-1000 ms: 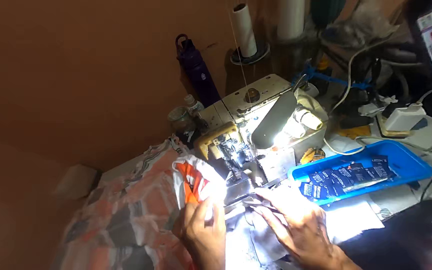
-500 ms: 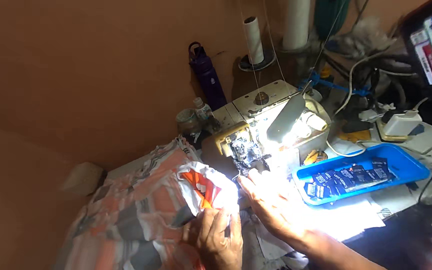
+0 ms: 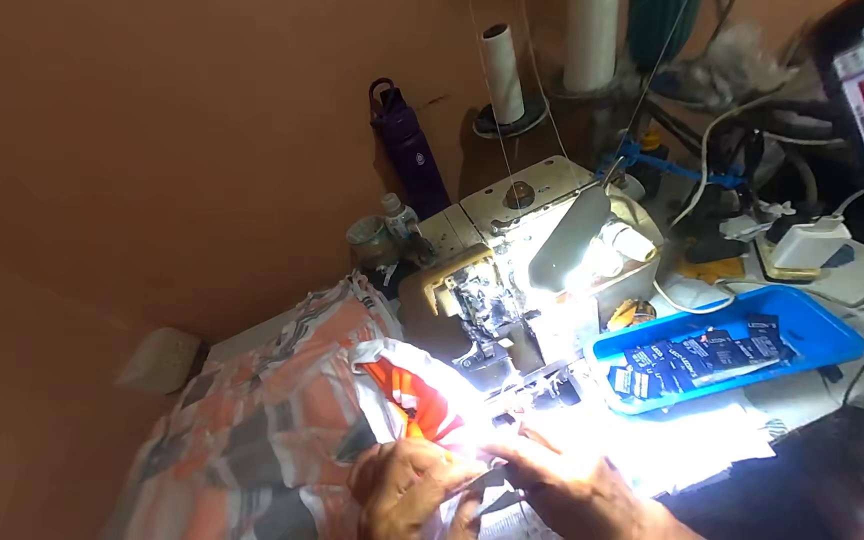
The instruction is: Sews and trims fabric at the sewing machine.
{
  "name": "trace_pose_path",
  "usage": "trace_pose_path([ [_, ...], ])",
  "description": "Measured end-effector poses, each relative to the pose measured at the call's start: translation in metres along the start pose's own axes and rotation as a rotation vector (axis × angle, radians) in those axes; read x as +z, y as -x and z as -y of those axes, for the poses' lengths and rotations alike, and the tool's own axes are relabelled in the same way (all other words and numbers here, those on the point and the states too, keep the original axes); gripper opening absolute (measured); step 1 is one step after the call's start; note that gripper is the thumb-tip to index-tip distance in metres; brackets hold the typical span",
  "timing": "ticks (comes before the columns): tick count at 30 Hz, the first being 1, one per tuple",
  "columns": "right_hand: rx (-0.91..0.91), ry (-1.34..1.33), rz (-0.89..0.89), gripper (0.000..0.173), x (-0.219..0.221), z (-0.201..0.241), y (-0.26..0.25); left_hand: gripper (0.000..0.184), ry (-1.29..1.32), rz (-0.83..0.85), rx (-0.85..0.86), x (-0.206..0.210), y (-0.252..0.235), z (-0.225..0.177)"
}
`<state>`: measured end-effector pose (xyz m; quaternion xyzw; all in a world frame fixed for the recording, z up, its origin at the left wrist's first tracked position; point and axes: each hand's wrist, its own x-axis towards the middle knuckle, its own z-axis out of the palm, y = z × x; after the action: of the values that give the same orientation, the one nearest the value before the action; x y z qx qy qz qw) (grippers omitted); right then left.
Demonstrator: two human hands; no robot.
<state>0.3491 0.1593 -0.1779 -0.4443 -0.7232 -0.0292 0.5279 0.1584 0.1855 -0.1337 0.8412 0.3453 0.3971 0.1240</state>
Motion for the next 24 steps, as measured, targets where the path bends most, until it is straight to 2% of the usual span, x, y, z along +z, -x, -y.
trace_pose_path([
  [2, 0.033, -0.034, -0.065, 0.015, 0.015, -0.003, 0.003, 0.021, 0.029, -0.087, -0.02, 0.0, -0.014, 0.008],
  [4, 0.052, -0.067, -0.065, 0.016, 0.02, -0.004, 0.001, 0.031, -0.093, -0.135, -0.01, 0.004, -0.034, 0.02],
  [7, 0.033, -0.025, -0.033, 0.016, 0.014, -0.002, 0.003, 0.037, -0.354, 0.061, -0.097, 0.015, -0.054, 0.04],
  [9, 0.01, -0.02, 0.017, 0.017, 0.009, -0.002, 0.011, 0.043, -0.396, 0.19, -0.189, 0.021, -0.061, 0.048],
  [13, 0.008, -0.037, 0.041, 0.017, 0.01, -0.01, 0.03, 0.049, -0.268, 0.224, -0.21, 0.019, -0.065, 0.054],
  [16, 0.004, -0.046, -0.01, 0.019, 0.009, -0.012, 0.027, 0.046, -0.153, 0.079, -0.214, 0.016, -0.061, 0.064],
  [18, -0.025, -0.069, -0.001, 0.02, 0.008, -0.011, 0.024, 0.047, -0.126, 0.029, -0.296, 0.009, -0.062, 0.068],
  [20, -0.062, -0.11, 0.029, 0.018, 0.008, -0.011, 0.023, 0.048, -0.098, 0.088, -0.437, -0.002, -0.065, 0.073],
  [22, -0.074, -0.164, 0.073, 0.017, 0.007, -0.009, 0.021, 0.039, -0.025, 0.154, -0.577, -0.011, -0.068, 0.072],
  [24, -0.074, -0.203, 0.121, 0.016, 0.004, -0.007, 0.019, 0.02, 0.082, 0.078, -0.608, -0.011, -0.071, 0.074],
])
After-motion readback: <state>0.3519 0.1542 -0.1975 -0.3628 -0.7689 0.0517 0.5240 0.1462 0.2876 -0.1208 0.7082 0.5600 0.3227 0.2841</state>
